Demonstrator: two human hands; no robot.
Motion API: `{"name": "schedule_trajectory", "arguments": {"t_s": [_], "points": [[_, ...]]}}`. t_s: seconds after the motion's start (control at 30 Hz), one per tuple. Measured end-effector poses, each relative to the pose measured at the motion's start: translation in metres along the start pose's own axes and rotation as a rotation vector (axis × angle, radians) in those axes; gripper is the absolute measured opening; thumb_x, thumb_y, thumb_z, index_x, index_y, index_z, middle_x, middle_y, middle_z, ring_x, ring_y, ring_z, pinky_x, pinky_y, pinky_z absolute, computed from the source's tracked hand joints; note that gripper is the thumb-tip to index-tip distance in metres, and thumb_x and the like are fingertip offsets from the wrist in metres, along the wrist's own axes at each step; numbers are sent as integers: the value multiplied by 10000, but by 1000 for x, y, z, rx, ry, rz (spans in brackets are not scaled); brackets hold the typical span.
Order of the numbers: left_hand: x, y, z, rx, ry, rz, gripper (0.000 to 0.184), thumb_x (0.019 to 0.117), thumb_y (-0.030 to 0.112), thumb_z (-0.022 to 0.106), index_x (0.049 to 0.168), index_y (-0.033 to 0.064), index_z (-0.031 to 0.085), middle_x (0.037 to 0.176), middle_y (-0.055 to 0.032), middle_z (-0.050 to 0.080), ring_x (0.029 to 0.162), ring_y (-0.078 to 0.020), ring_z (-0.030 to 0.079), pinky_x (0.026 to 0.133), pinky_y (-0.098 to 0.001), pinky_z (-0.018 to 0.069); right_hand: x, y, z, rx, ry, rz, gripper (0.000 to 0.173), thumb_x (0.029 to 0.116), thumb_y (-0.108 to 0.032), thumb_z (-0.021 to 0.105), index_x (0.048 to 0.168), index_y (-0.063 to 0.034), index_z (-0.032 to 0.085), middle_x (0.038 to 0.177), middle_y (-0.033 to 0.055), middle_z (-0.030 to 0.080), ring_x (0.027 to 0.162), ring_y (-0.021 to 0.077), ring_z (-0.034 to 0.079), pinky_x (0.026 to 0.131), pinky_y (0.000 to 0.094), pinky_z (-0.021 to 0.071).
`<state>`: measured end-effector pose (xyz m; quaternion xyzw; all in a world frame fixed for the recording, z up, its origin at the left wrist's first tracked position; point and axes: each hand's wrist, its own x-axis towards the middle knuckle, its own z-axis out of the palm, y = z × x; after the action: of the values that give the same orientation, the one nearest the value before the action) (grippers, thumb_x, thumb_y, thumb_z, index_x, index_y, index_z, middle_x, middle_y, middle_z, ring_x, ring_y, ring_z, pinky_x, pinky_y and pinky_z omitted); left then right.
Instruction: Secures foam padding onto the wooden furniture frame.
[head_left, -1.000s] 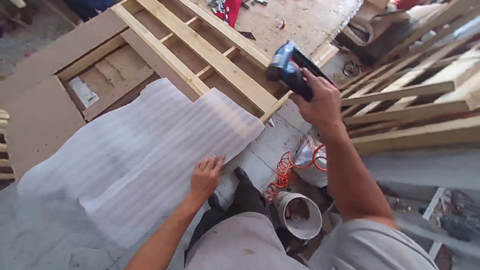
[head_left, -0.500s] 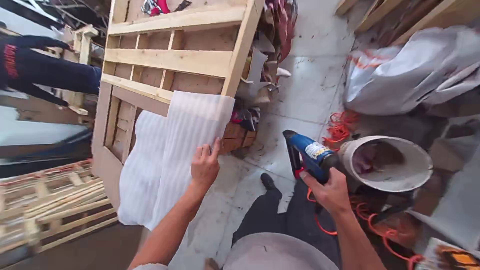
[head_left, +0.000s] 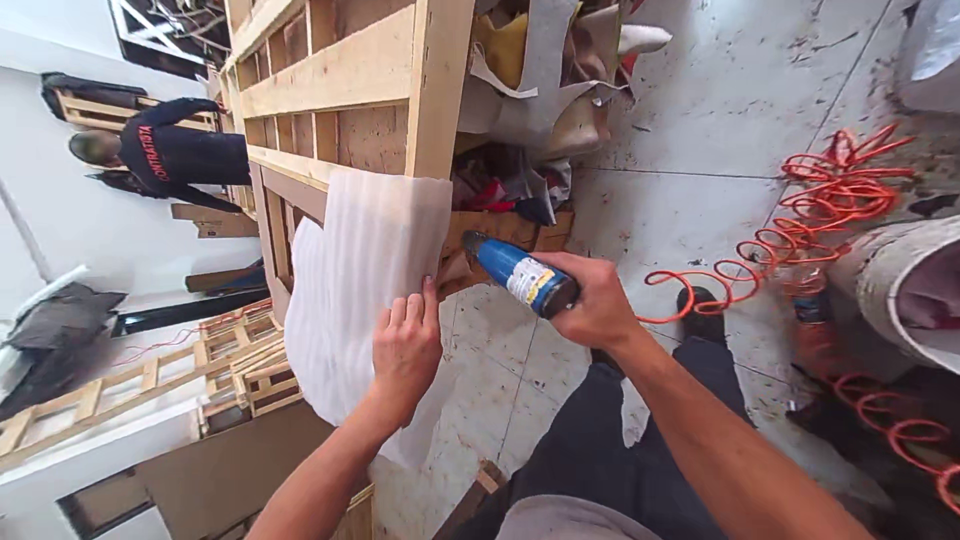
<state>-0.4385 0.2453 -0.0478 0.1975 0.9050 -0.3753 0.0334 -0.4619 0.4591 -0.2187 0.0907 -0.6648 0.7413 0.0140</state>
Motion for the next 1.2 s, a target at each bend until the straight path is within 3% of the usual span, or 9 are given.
{"name": "schedule_trajectory", "arguments": {"t_s": [0.2, 0.67, 0.9, 0.97, 1.1, 1.2], "points": [[-9, 8, 7, -37, -3, -67, 416, 940, 47, 563, 1342, 33, 670, 860, -132, 681, 753, -291, 658, 619, -394, 504, 46, 15, 8, 12, 18, -37, 419, 753, -242, 780, 1148, -105, 758, 1007, 17, 767, 912, 107, 726, 793, 406, 615], [-19, 13, 5, -126, -46, -142, 471, 902, 40, 574, 1367, -2, 642, 816, -123, 646, 711, -282, 625, 617, -381, 499, 70, 36, 13, 7, -25, -125, 380, 769, -273, 753, 1107, -102, 772, 971, 30, 771, 893, 115, 731, 784, 394, 607], [-16, 15, 4, -168, -32, -186, 420, 964, 61, 546, 1368, -15, 635, 798, -119, 629, 707, -278, 615, 620, -370, 499, 80, 39, 7, 24, -51, -142, 357, 777, -274, 748, 1090, -104, 770, 965, 36, 769, 900, 117, 731, 787, 395, 602], [-16, 16, 4, -155, -38, -189, 427, 962, 65, 549, 1374, -8, 632, 800, -117, 635, 713, -277, 618, 627, -367, 498, 82, 39, 6, 10, -60, -140, 340, 785, -285, 751, 1075, -108, 768, 931, 33, 763, 865, 120, 728, 755, 401, 599], [-16, 17, 6, -123, -58, -175, 454, 940, 56, 557, 1385, 10, 631, 821, -116, 644, 733, -279, 626, 629, -375, 497, 89, 38, 5, -43, -62, -103, 273, 787, -370, 749, 915, -130, 746, 802, 16, 735, 752, 120, 711, 655, 424, 567], [-16, 17, 6, -96, -66, -162, 466, 937, 50, 556, 1397, 31, 630, 837, -120, 651, 732, -284, 627, 609, -378, 487, 82, 34, 4, -41, -50, -128, 266, 785, -343, 737, 939, -126, 751, 790, 21, 726, 719, 126, 703, 614, 412, 563]]}}
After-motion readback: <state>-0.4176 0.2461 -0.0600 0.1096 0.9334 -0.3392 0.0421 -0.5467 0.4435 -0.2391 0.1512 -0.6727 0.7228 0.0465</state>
